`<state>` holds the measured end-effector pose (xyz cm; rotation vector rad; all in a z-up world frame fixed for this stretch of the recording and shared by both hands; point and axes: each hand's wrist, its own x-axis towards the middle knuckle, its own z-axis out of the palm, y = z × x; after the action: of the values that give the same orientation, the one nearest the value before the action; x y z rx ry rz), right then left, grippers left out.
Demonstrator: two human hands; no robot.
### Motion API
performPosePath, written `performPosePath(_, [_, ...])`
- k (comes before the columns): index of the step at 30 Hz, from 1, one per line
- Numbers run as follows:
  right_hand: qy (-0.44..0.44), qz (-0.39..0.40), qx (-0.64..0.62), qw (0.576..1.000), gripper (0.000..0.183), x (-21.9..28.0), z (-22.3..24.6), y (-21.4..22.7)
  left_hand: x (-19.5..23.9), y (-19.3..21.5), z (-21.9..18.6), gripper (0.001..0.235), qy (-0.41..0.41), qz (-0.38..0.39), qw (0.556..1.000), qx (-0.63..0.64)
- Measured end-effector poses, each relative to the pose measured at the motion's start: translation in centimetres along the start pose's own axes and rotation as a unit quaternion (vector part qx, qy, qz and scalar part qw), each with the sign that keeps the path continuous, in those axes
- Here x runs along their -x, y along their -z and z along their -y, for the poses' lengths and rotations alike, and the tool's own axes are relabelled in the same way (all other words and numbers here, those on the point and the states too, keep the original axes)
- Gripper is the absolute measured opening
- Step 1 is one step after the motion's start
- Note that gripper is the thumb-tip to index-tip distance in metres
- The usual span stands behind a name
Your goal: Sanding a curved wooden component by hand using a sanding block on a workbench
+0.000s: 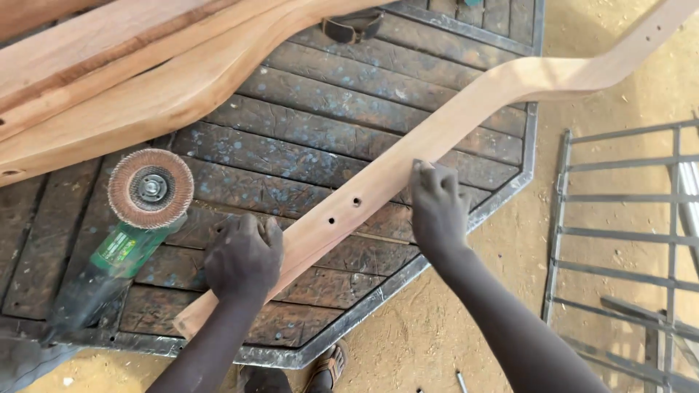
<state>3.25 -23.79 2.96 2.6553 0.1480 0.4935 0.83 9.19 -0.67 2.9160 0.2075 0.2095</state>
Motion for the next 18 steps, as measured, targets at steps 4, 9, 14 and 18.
performPosePath(4, [-0.026, 0.040, -0.034, 0.998, 0.053, -0.1, -1.5, -2.2, 0.1, 0.9, 0.1, 0.034, 0.011, 0.067, 0.997, 0.027])
performPosePath(9, [-0.021, 0.076, -0.079, 0.994, 0.054, 0.0, -0.3, 1.5, 0.0, 1.6, 0.2, 0.037, 0.006, 0.072, 0.997, 0.025])
performPosePath(14, [-0.069, 0.069, -0.043, 0.994, 0.062, 0.0, -1.5, -2.3, -0.2, 0.8, 0.1, 0.037, 0.025, 0.080, 0.996, 0.020])
performPosePath(18, [-0.031, 0.122, -0.167, 0.978, 0.071, 0.1, -1.0, 1.7, -0.2, 0.9, 0.2, 0.038, 0.015, 0.069, 0.997, 0.000])
